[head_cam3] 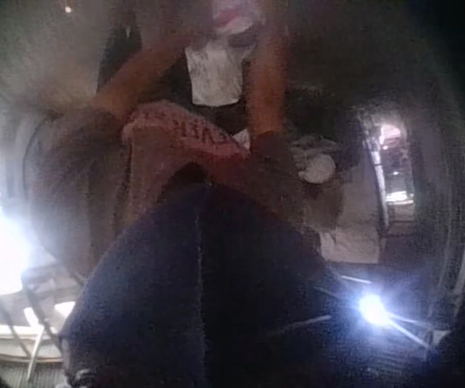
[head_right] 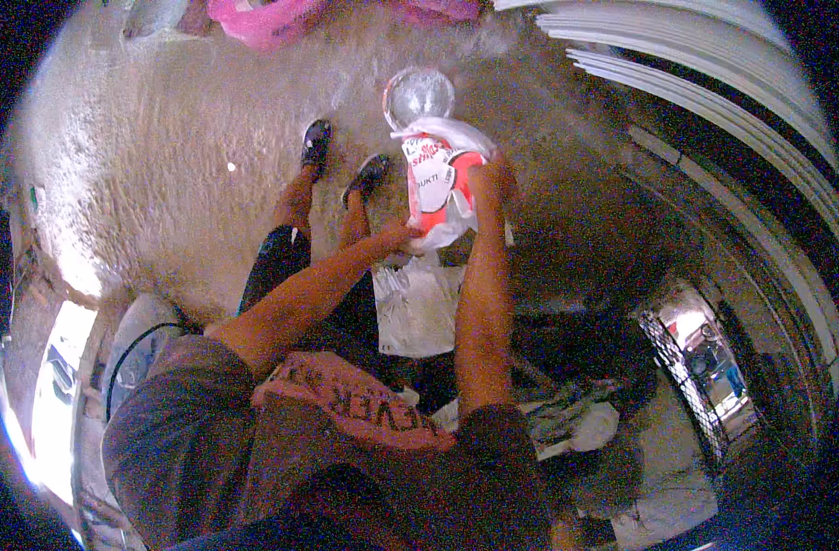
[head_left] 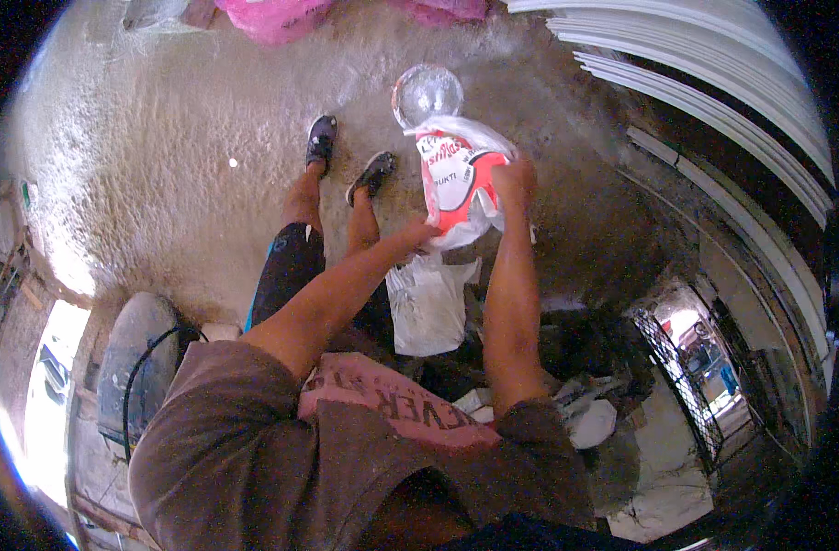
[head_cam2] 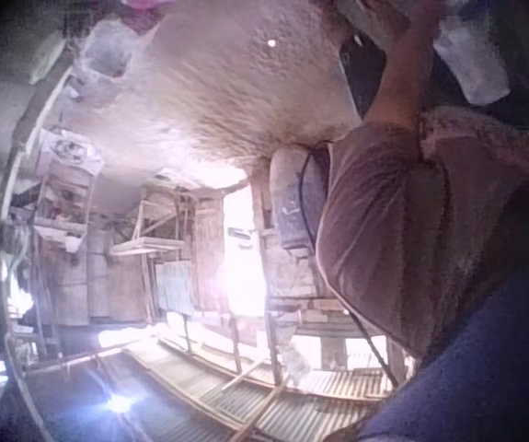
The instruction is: The person pours a liquid from a white bucket into a black bucket using a yellow scoop, then opens a bag of powder and pours it into the white bucket. They then pick up a long white molding strip and wipe its surface with a cloth on a workbench.
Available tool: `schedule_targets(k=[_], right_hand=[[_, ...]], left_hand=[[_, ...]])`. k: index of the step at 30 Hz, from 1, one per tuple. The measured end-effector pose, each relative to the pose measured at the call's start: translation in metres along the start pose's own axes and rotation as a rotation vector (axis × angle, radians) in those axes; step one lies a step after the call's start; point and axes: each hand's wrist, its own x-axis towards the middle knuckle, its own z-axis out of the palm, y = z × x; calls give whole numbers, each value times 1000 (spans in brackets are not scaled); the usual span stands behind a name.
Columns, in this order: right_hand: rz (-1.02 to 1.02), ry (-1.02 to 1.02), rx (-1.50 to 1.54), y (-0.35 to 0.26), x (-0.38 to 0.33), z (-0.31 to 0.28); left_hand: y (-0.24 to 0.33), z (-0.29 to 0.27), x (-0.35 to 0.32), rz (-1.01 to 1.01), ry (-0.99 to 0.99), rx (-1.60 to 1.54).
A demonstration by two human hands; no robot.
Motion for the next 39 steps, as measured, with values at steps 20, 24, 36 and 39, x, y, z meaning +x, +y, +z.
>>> schedule_targets(k=[20, 24, 36, 39], right_hand=[[76, 6, 118, 10, -81, -11], [76, 111, 249, 27, -75, -2], [27, 53, 151, 39, -99, -30], [-63, 145, 212, 66, -127, -22]], left_hand=[[-65, -14, 38, -75, -8, 154], [-44, 3, 17, 44, -135, 274], [-92, -9, 59, -69, 32, 238], [-74, -29, 68, 65, 148, 246]])
